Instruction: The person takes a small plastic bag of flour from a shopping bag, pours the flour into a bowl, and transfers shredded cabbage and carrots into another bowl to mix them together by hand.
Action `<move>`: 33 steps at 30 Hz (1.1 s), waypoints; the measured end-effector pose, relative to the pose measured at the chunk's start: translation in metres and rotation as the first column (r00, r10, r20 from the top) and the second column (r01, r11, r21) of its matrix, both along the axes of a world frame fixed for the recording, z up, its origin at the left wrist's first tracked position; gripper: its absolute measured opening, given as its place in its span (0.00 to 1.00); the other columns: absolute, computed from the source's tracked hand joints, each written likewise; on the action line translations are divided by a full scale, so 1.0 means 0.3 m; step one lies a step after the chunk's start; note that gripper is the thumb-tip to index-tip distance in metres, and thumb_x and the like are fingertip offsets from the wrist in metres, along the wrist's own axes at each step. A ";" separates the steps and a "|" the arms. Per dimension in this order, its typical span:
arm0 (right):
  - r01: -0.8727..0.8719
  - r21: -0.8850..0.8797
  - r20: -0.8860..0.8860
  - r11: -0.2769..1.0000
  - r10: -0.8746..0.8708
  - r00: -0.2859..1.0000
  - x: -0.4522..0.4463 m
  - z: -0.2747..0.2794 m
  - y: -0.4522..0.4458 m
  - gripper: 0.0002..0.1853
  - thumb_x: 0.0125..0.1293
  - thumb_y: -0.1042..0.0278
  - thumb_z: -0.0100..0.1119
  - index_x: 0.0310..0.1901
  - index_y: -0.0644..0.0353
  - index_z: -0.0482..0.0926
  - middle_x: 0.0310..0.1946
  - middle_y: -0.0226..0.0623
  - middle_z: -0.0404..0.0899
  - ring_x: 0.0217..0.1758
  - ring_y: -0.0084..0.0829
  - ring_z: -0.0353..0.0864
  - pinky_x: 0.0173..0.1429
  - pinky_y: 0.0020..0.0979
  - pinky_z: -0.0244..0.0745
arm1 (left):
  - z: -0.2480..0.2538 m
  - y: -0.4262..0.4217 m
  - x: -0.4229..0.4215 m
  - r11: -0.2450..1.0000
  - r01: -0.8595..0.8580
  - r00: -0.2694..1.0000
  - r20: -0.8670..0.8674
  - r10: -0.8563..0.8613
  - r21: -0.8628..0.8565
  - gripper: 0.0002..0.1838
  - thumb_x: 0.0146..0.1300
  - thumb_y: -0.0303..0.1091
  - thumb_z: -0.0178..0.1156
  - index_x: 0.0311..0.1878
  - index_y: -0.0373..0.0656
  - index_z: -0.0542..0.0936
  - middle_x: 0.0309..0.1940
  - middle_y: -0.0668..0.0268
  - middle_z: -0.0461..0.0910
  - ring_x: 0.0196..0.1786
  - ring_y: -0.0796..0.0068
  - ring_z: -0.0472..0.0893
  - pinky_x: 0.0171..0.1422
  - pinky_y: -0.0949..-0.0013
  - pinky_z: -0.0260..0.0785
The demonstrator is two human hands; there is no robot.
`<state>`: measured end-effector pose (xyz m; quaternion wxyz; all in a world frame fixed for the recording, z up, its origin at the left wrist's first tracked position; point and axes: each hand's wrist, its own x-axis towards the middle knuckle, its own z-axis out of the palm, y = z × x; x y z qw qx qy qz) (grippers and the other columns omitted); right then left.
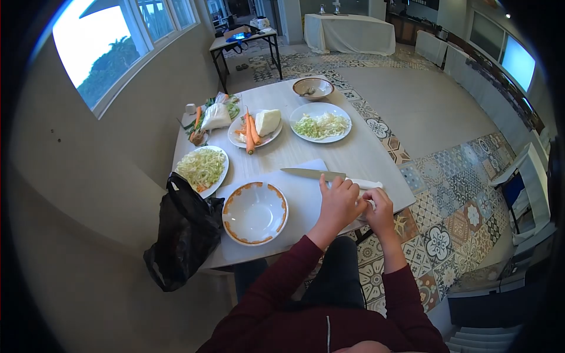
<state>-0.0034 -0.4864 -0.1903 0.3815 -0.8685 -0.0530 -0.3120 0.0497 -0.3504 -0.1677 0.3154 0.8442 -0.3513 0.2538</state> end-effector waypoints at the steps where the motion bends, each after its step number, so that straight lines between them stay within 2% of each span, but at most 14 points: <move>1: 0.005 -0.032 0.000 0.999 -0.005 1.000 0.003 0.003 0.002 0.07 0.49 0.85 0.55 0.32 0.65 0.73 0.30 0.44 0.74 0.37 0.46 0.74 0.41 0.40 0.71 | 0.000 0.003 0.001 1.000 -0.004 1.000 0.009 0.004 -0.004 0.10 0.46 0.39 0.65 0.24 0.48 0.73 0.26 0.70 0.72 0.39 0.66 0.74 0.62 0.33 0.53; 5: -0.007 -0.161 0.022 0.987 0.011 1.000 0.013 0.035 -0.015 0.07 0.48 0.86 0.53 0.30 0.66 0.72 0.30 0.43 0.71 0.36 0.45 0.73 0.39 0.40 0.70 | -0.025 0.008 0.017 1.000 -0.015 0.997 0.070 0.016 -0.008 0.09 0.48 0.38 0.64 0.26 0.49 0.74 0.28 0.71 0.72 0.39 0.67 0.74 0.62 0.35 0.54; 8: -0.114 0.016 -0.098 0.993 0.115 0.989 0.024 0.003 -0.046 0.07 0.48 0.86 0.53 0.29 0.65 0.73 0.30 0.41 0.70 0.34 0.42 0.73 0.38 0.37 0.70 | -0.088 0.009 0.035 1.000 0.002 0.998 0.055 -0.002 0.000 0.08 0.50 0.37 0.63 0.30 0.49 0.74 0.30 0.71 0.73 0.40 0.68 0.74 0.62 0.37 0.55; 14: -0.234 0.208 -0.176 0.950 0.272 0.946 0.027 0.007 -0.053 0.05 0.49 0.84 0.54 0.29 0.65 0.73 0.28 0.37 0.69 0.32 0.36 0.71 0.37 0.33 0.69 | -0.132 0.001 0.041 0.999 -0.032 0.995 0.091 0.031 0.013 0.07 0.52 0.35 0.60 0.34 0.50 0.74 0.30 0.72 0.73 0.40 0.70 0.75 0.61 0.42 0.58; 17: -0.285 0.120 -0.174 0.951 0.303 0.937 0.051 -0.004 -0.064 0.03 0.52 0.80 0.57 0.29 0.65 0.73 0.28 0.37 0.69 0.32 0.37 0.72 0.40 0.32 0.69 | -0.139 0.012 0.032 0.999 -0.035 0.999 0.024 0.035 0.008 0.06 0.54 0.33 0.59 0.35 0.49 0.73 0.32 0.70 0.73 0.42 0.67 0.75 0.60 0.42 0.59; 20: -0.242 -0.142 -0.132 0.960 0.224 0.966 0.052 0.052 -0.036 0.03 0.54 0.76 0.60 0.29 0.64 0.75 0.30 0.38 0.72 0.36 0.39 0.73 0.43 0.33 0.68 | -0.132 0.042 0.012 0.999 -0.027 0.991 -0.134 0.023 -0.028 0.06 0.55 0.32 0.58 0.36 0.47 0.73 0.33 0.68 0.73 0.43 0.64 0.75 0.60 0.42 0.59; 21: -0.230 -0.055 -0.144 0.972 0.220 0.965 0.069 0.043 -0.044 0.04 0.53 0.76 0.61 0.31 0.63 0.76 0.31 0.38 0.73 0.38 0.40 0.74 0.45 0.34 0.68 | -0.125 0.054 0.004 0.999 -0.024 0.980 -0.197 0.015 -0.043 0.06 0.55 0.31 0.57 0.36 0.47 0.73 0.33 0.68 0.73 0.43 0.63 0.75 0.60 0.42 0.59; 23: -0.195 0.117 -0.171 0.974 0.214 0.962 0.125 0.009 -0.076 0.07 0.53 0.75 0.62 0.35 0.62 0.78 0.35 0.39 0.76 0.42 0.42 0.75 0.48 0.36 0.69 | -0.111 0.068 -0.005 1.000 -0.009 0.976 -0.217 0.003 -0.029 0.06 0.55 0.32 0.57 0.35 0.46 0.73 0.33 0.66 0.73 0.43 0.62 0.75 0.59 0.41 0.59; 26: -0.104 -0.063 -0.162 0.993 0.092 0.983 0.168 -0.020 -0.095 0.14 0.52 0.74 0.63 0.42 0.60 0.79 0.40 0.41 0.78 0.47 0.43 0.76 0.53 0.38 0.70 | -0.090 0.084 -0.023 1.000 0.001 0.974 -0.228 -0.007 -0.028 0.07 0.54 0.34 0.58 0.33 0.45 0.72 0.35 0.66 0.73 0.44 0.62 0.74 0.58 0.44 0.60; 29: -0.150 -0.127 -0.221 0.980 0.120 0.968 0.187 -0.056 -0.098 0.18 0.51 0.75 0.64 0.46 0.59 0.77 0.43 0.42 0.78 0.49 0.45 0.77 0.57 0.39 0.70 | -0.085 0.094 -0.012 0.989 0.069 0.976 -0.198 -0.095 -0.133 0.07 0.52 0.34 0.59 0.32 0.45 0.72 0.37 0.65 0.72 0.44 0.62 0.74 0.57 0.51 0.61; 33: -0.085 -0.032 -0.238 0.996 0.075 0.968 0.201 -0.096 -0.117 0.16 0.50 0.77 0.64 0.44 0.61 0.79 0.41 0.43 0.80 0.47 0.45 0.78 0.54 0.39 0.72 | -0.104 0.092 0.004 0.962 0.172 0.961 -0.180 -0.211 -0.211 0.08 0.52 0.34 0.59 0.31 0.44 0.71 0.35 0.64 0.73 0.43 0.61 0.73 0.53 0.59 0.62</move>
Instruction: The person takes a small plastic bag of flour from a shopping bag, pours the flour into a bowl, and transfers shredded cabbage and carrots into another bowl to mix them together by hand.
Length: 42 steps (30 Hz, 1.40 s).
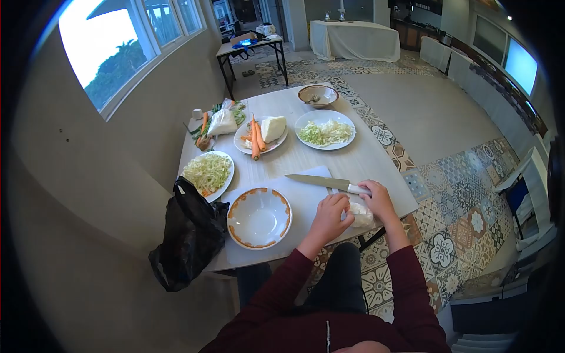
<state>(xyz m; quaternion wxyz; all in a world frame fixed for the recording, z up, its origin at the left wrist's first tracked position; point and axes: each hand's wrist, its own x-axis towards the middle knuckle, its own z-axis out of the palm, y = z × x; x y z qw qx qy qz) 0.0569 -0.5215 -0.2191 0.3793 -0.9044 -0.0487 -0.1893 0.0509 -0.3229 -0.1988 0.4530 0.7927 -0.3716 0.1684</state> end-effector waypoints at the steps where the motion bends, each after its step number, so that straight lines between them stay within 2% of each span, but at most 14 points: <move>1: 0.002 0.013 0.004 1.000 -0.002 1.000 0.006 -0.010 -0.010 0.16 0.49 0.77 0.64 0.43 0.61 0.80 0.41 0.43 0.80 0.46 0.45 0.78 0.54 0.39 0.72 | 0.001 0.000 -0.003 1.000 0.005 0.999 -0.032 -0.004 0.028 0.08 0.51 0.33 0.59 0.31 0.42 0.71 0.34 0.63 0.73 0.42 0.59 0.74 0.52 0.58 0.63; 3: 0.021 0.008 0.033 1.000 -0.021 0.999 0.001 -0.020 -0.034 0.15 0.49 0.78 0.64 0.41 0.62 0.81 0.39 0.43 0.81 0.45 0.45 0.79 0.53 0.38 0.73 | 0.010 0.002 -0.006 0.997 0.018 0.996 -0.092 -0.010 0.079 0.07 0.51 0.30 0.59 0.30 0.40 0.72 0.32 0.61 0.75 0.41 0.56 0.74 0.48 0.58 0.65; 8: 0.112 -0.038 0.118 0.993 -0.107 0.987 -0.024 -0.051 -0.110 0.14 0.48 0.78 0.65 0.40 0.62 0.83 0.38 0.45 0.82 0.44 0.45 0.79 0.53 0.37 0.73 | -0.008 0.007 0.006 0.997 0.029 0.995 -0.102 -0.021 0.076 0.08 0.52 0.33 0.59 0.31 0.43 0.71 0.30 0.63 0.73 0.40 0.59 0.73 0.48 0.59 0.62; 15: 0.286 -0.065 0.101 0.956 -0.279 0.955 -0.117 -0.084 -0.244 0.15 0.48 0.80 0.64 0.41 0.61 0.83 0.41 0.44 0.81 0.48 0.45 0.78 0.55 0.38 0.72 | -0.006 0.005 0.001 0.998 0.020 0.992 -0.129 -0.011 0.066 0.07 0.53 0.33 0.58 0.31 0.43 0.71 0.30 0.62 0.73 0.39 0.59 0.73 0.47 0.58 0.63; 21: 0.317 -0.105 0.171 0.943 -0.297 0.939 -0.091 -0.101 -0.242 0.15 0.49 0.81 0.63 0.41 0.60 0.82 0.40 0.44 0.81 0.46 0.45 0.78 0.54 0.38 0.71 | 0.001 -0.010 0.004 0.999 0.046 0.990 -0.133 -0.046 -0.004 0.07 0.52 0.31 0.59 0.30 0.41 0.71 0.30 0.61 0.74 0.38 0.56 0.73 0.44 0.58 0.65; 24: 0.342 -0.078 0.230 0.937 -0.316 0.920 -0.049 -0.106 -0.197 0.13 0.51 0.79 0.63 0.41 0.60 0.82 0.41 0.43 0.80 0.45 0.45 0.78 0.54 0.39 0.71 | 0.014 -0.019 0.010 0.987 0.111 0.985 -0.120 -0.125 -0.112 0.08 0.52 0.31 0.59 0.30 0.40 0.71 0.30 0.60 0.74 0.38 0.55 0.74 0.43 0.58 0.66; 27: 0.326 -0.070 0.361 0.943 -0.281 0.889 -0.053 -0.022 -0.098 0.11 0.55 0.75 0.63 0.41 0.61 0.81 0.41 0.41 0.79 0.45 0.42 0.78 0.52 0.37 0.72 | 0.015 -0.031 0.009 0.996 0.061 0.977 -0.199 -0.073 -0.068 0.08 0.54 0.32 0.60 0.29 0.39 0.71 0.27 0.59 0.74 0.36 0.55 0.74 0.42 0.59 0.67; 29: 0.062 0.135 0.204 0.989 -0.089 0.975 -0.098 0.095 -0.005 0.10 0.57 0.73 0.62 0.41 0.62 0.81 0.40 0.41 0.80 0.44 0.40 0.78 0.50 0.35 0.72 | 0.009 -0.047 0.016 0.997 0.015 0.964 -0.263 -0.034 -0.073 0.09 0.55 0.33 0.60 0.29 0.38 0.72 0.26 0.57 0.74 0.35 0.55 0.75 0.40 0.58 0.68; 30: -0.056 0.252 0.136 0.966 0.022 0.990 -0.128 0.136 0.035 0.10 0.58 0.72 0.62 0.41 0.63 0.81 0.39 0.41 0.80 0.43 0.39 0.79 0.49 0.34 0.72 | 0.003 -0.052 0.012 0.997 -0.005 0.954 -0.300 -0.017 -0.072 0.10 0.56 0.33 0.60 0.29 0.38 0.73 0.26 0.56 0.75 0.34 0.54 0.76 0.40 0.58 0.68; 33: -0.219 0.173 0.133 0.960 0.198 0.971 -0.184 0.176 0.096 0.09 0.59 0.71 0.61 0.41 0.65 0.81 0.37 0.41 0.80 0.40 0.38 0.80 0.47 0.31 0.73 | 0.006 -0.066 0.011 0.996 -0.045 0.930 -0.366 0.016 -0.072 0.11 0.57 0.35 0.61 0.28 0.37 0.74 0.25 0.54 0.76 0.32 0.54 0.77 0.38 0.58 0.69; 36: -0.170 0.163 0.096 0.972 0.156 0.983 -0.203 0.178 0.087 0.09 0.57 0.75 0.62 0.40 0.66 0.81 0.35 0.42 0.81 0.39 0.38 0.81 0.45 0.31 0.74 | 0.007 -0.074 0.002 0.993 -0.032 0.882 -0.471 -0.027 -0.117 0.11 0.57 0.36 0.61 0.29 0.36 0.75 0.26 0.53 0.77 0.32 0.53 0.78 0.37 0.58 0.69; 39: -0.102 0.109 0.034 0.989 0.098 0.995 -0.211 0.176 0.083 0.07 0.53 0.78 0.63 0.35 0.66 0.80 0.33 0.43 0.79 0.38 0.41 0.79 0.43 0.33 0.74 | 0.003 -0.075 -0.012 0.995 -0.005 0.892 -0.451 -0.041 -0.101 0.11 0.59 0.35 0.61 0.31 0.35 0.76 0.26 0.58 0.76 0.26 0.63 0.74 0.33 0.65 0.67; 40: -0.073 0.082 0.017 0.994 0.072 0.997 -0.212 0.175 0.081 0.07 0.51 0.79 0.63 0.33 0.66 0.79 0.32 0.43 0.79 0.37 0.42 0.79 0.43 0.34 0.73 | 0.004 -0.078 -0.013 0.998 -0.004 0.923 -0.384 -0.017 -0.055 0.11 0.59 0.35 0.61 0.31 0.37 0.76 0.26 0.60 0.76 0.27 0.63 0.74 0.35 0.64 0.68; 42: -0.080 -0.008 0.102 0.997 0.080 0.992 -0.201 0.160 0.069 0.06 0.49 0.80 0.63 0.29 0.66 0.76 0.30 0.43 0.76 0.36 0.44 0.76 0.42 0.36 0.72 | 0.011 -0.079 -0.013 0.999 -0.015 0.970 -0.241 0.023 0.039 0.09 0.58 0.35 0.62 0.31 0.39 0.76 0.26 0.63 0.75 0.30 0.62 0.75 0.40 0.62 0.68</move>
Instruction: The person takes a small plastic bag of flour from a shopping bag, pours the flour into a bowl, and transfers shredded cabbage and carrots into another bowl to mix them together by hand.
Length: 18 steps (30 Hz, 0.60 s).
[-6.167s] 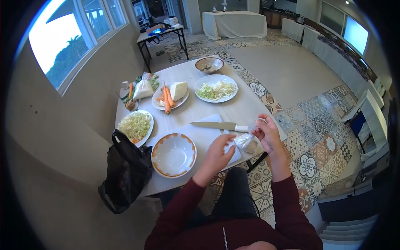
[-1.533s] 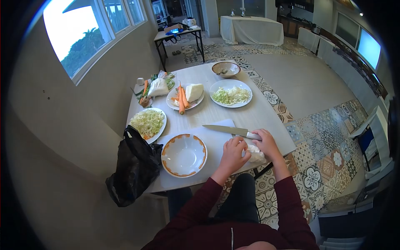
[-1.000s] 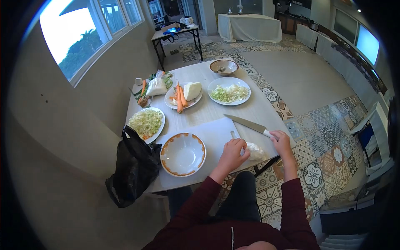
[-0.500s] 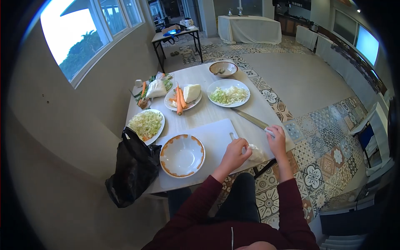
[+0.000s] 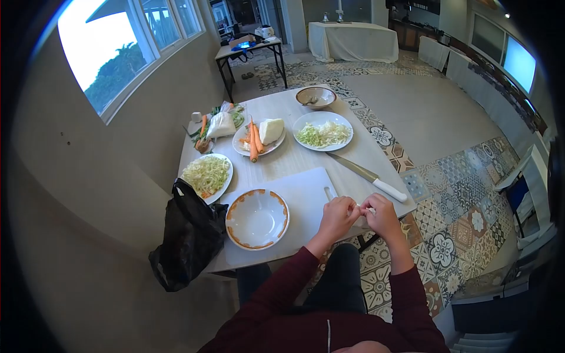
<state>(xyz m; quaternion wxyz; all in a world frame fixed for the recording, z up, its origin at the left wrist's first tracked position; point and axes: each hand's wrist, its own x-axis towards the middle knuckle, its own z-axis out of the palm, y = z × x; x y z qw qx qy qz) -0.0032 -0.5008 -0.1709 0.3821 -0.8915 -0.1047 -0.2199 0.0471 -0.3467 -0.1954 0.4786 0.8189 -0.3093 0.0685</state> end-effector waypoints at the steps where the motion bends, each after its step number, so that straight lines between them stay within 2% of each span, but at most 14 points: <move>1: -0.002 -0.041 0.047 0.999 0.004 0.999 0.006 -0.004 -0.005 0.07 0.48 0.80 0.63 0.28 0.65 0.74 0.29 0.43 0.74 0.36 0.45 0.75 0.41 0.38 0.71 | 0.007 -0.001 -0.001 0.999 -0.027 0.995 0.098 0.023 0.031 0.08 0.58 0.35 0.62 0.31 0.41 0.75 0.27 0.64 0.75 0.32 0.63 0.76 0.44 0.60 0.68; 6: -0.021 -0.004 0.083 1.000 0.021 0.996 0.005 -0.009 -0.015 0.08 0.46 0.80 0.63 0.27 0.65 0.72 0.28 0.42 0.71 0.35 0.44 0.72 0.41 0.38 0.68 | 0.016 -0.008 0.013 0.971 -0.171 0.857 0.511 0.062 0.170 0.06 0.56 0.34 0.61 0.35 0.48 0.74 0.32 0.69 0.72 0.42 0.69 0.75 0.60 0.49 0.60; 10: -0.035 0.115 0.019 0.993 0.033 0.999 -0.004 -0.024 -0.020 0.08 0.47 0.82 0.61 0.28 0.66 0.72 0.28 0.41 0.70 0.35 0.42 0.72 0.42 0.36 0.68 | 0.004 -0.015 0.023 0.956 -0.196 0.813 0.581 0.035 0.216 0.07 0.56 0.35 0.60 0.36 0.49 0.74 0.34 0.70 0.72 0.43 0.70 0.75 0.62 0.45 0.60; 13: -0.027 0.127 -0.001 0.991 0.028 1.000 0.003 -0.031 -0.021 0.07 0.48 0.81 0.60 0.29 0.66 0.72 0.28 0.40 0.70 0.35 0.40 0.72 0.42 0.33 0.68 | -0.017 -0.029 0.038 0.951 -0.218 0.810 0.584 0.051 0.219 0.07 0.56 0.35 0.60 0.37 0.49 0.74 0.35 0.70 0.72 0.43 0.70 0.75 0.63 0.45 0.59; 18: -0.119 0.184 -0.050 0.976 0.130 0.990 0.032 -0.054 -0.056 0.06 0.53 0.77 0.60 0.29 0.65 0.72 0.28 0.36 0.68 0.35 0.34 0.70 0.43 0.30 0.66 | -0.021 -0.037 0.050 0.948 -0.226 0.796 0.604 0.047 0.224 0.08 0.54 0.34 0.60 0.37 0.49 0.74 0.33 0.70 0.73 0.43 0.71 0.75 0.63 0.45 0.59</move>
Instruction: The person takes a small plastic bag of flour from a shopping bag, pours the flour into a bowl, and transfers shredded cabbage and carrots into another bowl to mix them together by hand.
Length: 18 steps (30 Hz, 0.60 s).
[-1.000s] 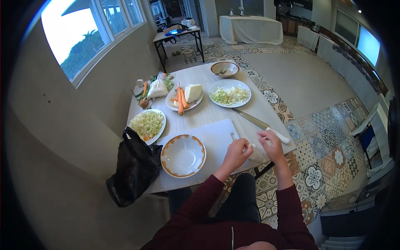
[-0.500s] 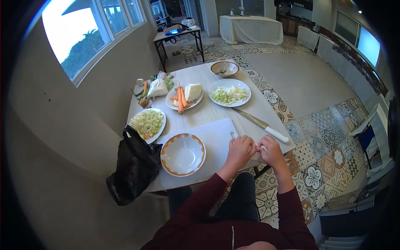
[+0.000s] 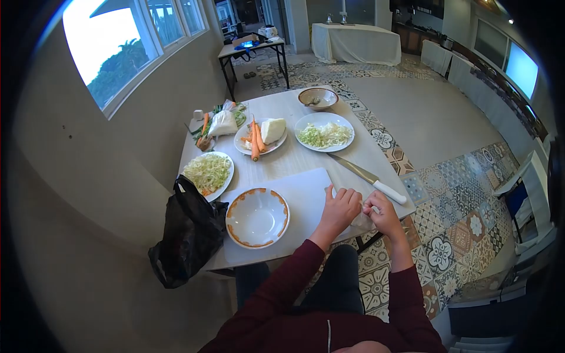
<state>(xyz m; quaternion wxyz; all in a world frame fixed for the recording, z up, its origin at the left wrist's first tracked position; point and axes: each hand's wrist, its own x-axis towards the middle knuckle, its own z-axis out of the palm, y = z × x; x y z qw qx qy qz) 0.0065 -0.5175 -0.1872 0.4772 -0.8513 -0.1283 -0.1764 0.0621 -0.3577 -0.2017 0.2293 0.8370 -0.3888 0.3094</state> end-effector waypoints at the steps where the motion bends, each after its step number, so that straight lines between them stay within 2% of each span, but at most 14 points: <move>1: -0.026 0.023 -0.009 0.999 0.026 1.000 0.005 -0.006 -0.008 0.06 0.54 0.77 0.60 0.29 0.65 0.71 0.27 0.35 0.68 0.35 0.32 0.69 0.44 0.29 0.66 | 0.002 -0.001 -0.002 0.999 0.018 1.000 0.002 -0.018 -0.029 0.08 0.54 0.34 0.60 0.37 0.49 0.74 0.33 0.70 0.73 0.42 0.71 0.75 0.63 0.45 0.60; 3: -0.079 0.115 -0.017 0.990 0.082 0.996 0.018 -0.035 -0.020 0.06 0.55 0.76 0.60 0.30 0.65 0.71 0.27 0.33 0.67 0.35 0.30 0.68 0.44 0.28 0.65 | 0.006 -0.005 -0.011 0.995 0.054 0.999 0.009 -0.054 -0.086 0.07 0.54 0.33 0.59 0.37 0.48 0.74 0.32 0.69 0.73 0.42 0.69 0.75 0.63 0.46 0.60; 4: -0.106 0.162 -0.020 0.981 0.111 0.994 0.020 -0.048 -0.025 0.06 0.56 0.76 0.59 0.30 0.64 0.71 0.27 0.32 0.67 0.36 0.28 0.67 0.45 0.27 0.65 | 0.006 -0.005 -0.016 0.989 0.071 0.995 -0.062 -0.080 -0.132 0.07 0.55 0.32 0.59 0.37 0.47 0.74 0.33 0.69 0.74 0.42 0.68 0.75 0.62 0.48 0.60; 6: -0.049 0.186 -0.005 0.981 0.051 0.999 0.013 -0.064 -0.031 0.06 0.57 0.75 0.59 0.31 0.64 0.71 0.28 0.32 0.67 0.35 0.27 0.66 0.45 0.26 0.64 | 0.018 0.001 -0.026 0.970 0.097 0.970 -0.197 -0.142 -0.224 0.07 0.55 0.31 0.59 0.37 0.45 0.74 0.34 0.68 0.75 0.43 0.67 0.76 0.60 0.51 0.61; 10: 0.125 0.192 0.013 0.974 -0.130 0.991 0.002 -0.069 -0.005 0.05 0.59 0.75 0.59 0.31 0.64 0.72 0.29 0.34 0.71 0.35 0.29 0.69 0.45 0.27 0.66 | 0.054 0.014 -0.031 0.953 0.115 0.929 -0.309 -0.203 -0.279 0.05 0.55 0.31 0.59 0.33 0.42 0.75 0.34 0.63 0.76 0.42 0.61 0.76 0.52 0.58 0.65; 12: 0.158 0.169 0.098 0.973 -0.176 0.979 -0.012 -0.043 0.035 0.05 0.58 0.75 0.60 0.32 0.64 0.74 0.29 0.36 0.74 0.35 0.32 0.73 0.44 0.29 0.68 | 0.051 0.010 -0.026 0.936 0.121 0.896 -0.369 -0.246 -0.330 0.06 0.56 0.31 0.59 0.31 0.39 0.75 0.33 0.62 0.76 0.40 0.59 0.76 0.47 0.60 0.66; 15: 0.168 0.128 0.133 0.978 -0.184 0.974 -0.030 -0.004 0.063 0.05 0.55 0.76 0.61 0.33 0.65 0.75 0.31 0.39 0.78 0.35 0.35 0.77 0.42 0.30 0.71 | 0.046 0.010 -0.025 0.904 0.041 0.767 -0.566 -0.302 -0.426 0.07 0.58 0.31 0.58 0.30 0.36 0.75 0.31 0.59 0.74 0.37 0.55 0.75 0.43 0.61 0.67; 18: 0.187 0.061 0.097 0.980 -0.192 0.977 -0.033 -0.006 0.065 0.06 0.53 0.78 0.62 0.33 0.65 0.76 0.30 0.40 0.78 0.35 0.36 0.79 0.41 0.31 0.73 | 0.015 0.003 -0.020 0.871 -0.022 0.634 -0.681 -0.368 -0.491 0.10 0.59 0.36 0.57 0.30 0.37 0.77 0.34 0.56 0.76 0.36 0.54 0.77 0.45 0.57 0.67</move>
